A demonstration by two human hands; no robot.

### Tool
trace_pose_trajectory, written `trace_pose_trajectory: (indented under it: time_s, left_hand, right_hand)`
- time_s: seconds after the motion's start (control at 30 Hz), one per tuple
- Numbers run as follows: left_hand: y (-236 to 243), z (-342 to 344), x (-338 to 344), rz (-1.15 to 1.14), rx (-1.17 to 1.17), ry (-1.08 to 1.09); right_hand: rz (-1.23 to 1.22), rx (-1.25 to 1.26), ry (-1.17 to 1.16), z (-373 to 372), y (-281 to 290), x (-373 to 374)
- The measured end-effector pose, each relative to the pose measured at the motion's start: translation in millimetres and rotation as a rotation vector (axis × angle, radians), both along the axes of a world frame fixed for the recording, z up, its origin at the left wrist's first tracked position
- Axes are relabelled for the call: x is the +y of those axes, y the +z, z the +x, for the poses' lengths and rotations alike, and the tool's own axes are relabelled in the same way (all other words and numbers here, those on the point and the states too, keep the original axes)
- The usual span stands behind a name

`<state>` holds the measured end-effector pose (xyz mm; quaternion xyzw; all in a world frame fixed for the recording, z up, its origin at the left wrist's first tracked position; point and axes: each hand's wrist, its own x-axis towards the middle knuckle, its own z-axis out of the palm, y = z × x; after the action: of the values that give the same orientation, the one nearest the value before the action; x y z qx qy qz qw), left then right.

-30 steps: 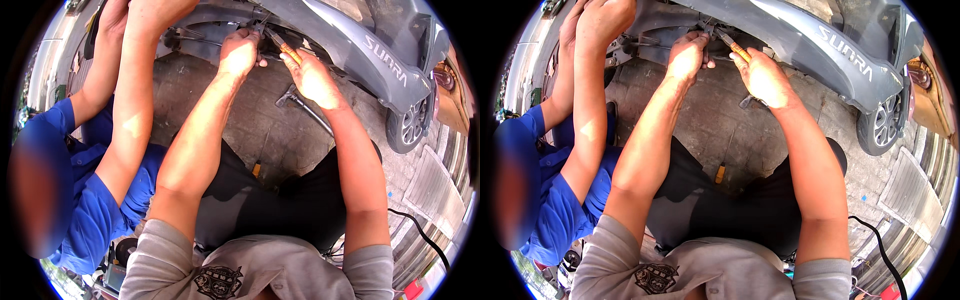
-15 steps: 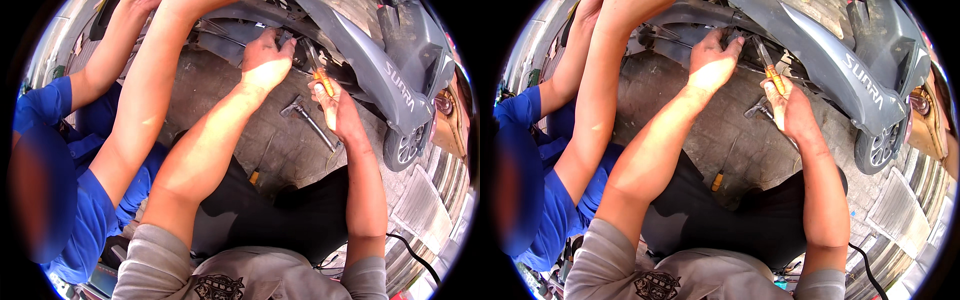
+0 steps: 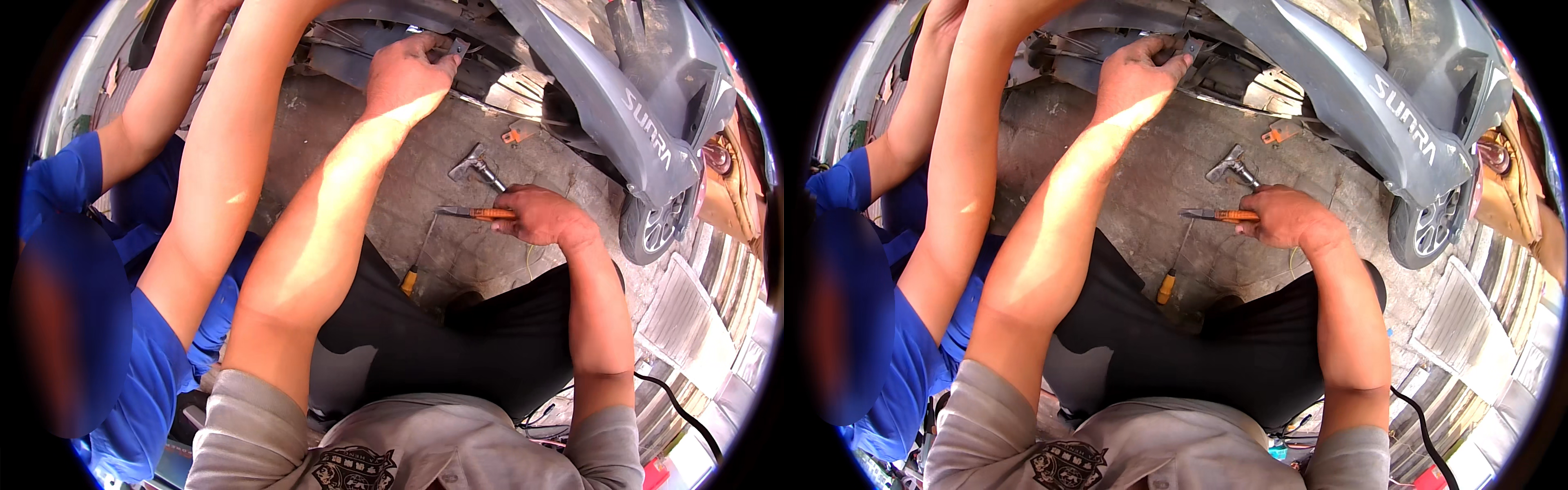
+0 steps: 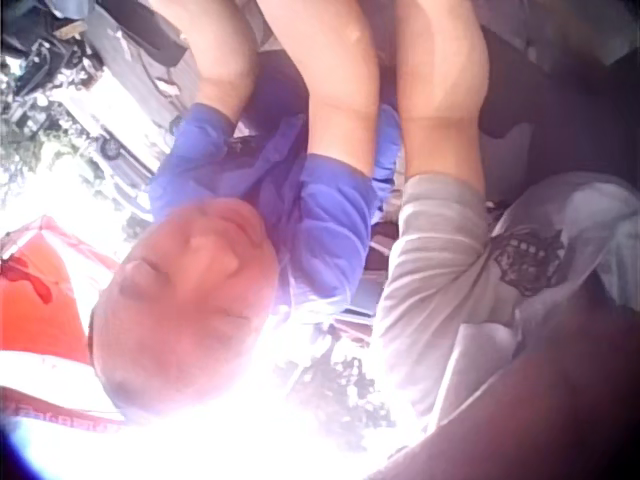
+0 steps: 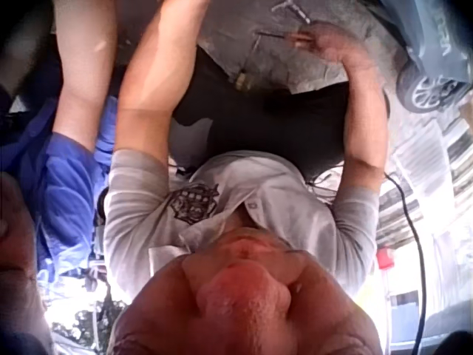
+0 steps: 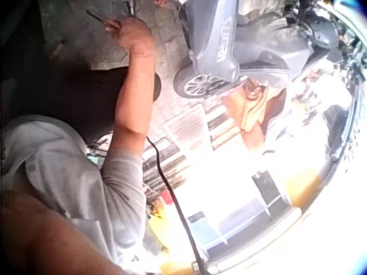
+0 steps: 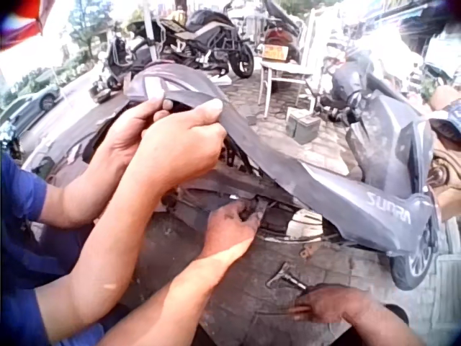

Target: The person manipulates wires and electrical components on a motorcycle, using pliers to strip and connect wires and a screwdriver to work on a small circular part.

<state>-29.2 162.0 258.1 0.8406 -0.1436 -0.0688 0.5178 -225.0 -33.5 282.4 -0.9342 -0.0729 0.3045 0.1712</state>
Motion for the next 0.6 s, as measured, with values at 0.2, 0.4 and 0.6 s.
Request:
trace_pose_trajectory:
  time_s: [0.2, 0.4, 0.6]
  left_hand:
    - [-5.5, 2.5, -4.6, -0.071, 0.023, 0.012]
    - [-1.1, -4.0, -4.4, -0.074, 0.076, 0.031]
    - [-2.8, -5.5, -7.8, -0.075, 0.051, 0.053]
  right_hand:
    - [0.635, -0.622, -0.923, 115.2, -39.2, 28.6]
    - [1.384, -0.410, -1.377, 174.4, -58.5, 38.5]
    - [1.452, -0.015, -1.315, 184.4, -54.5, 30.4]
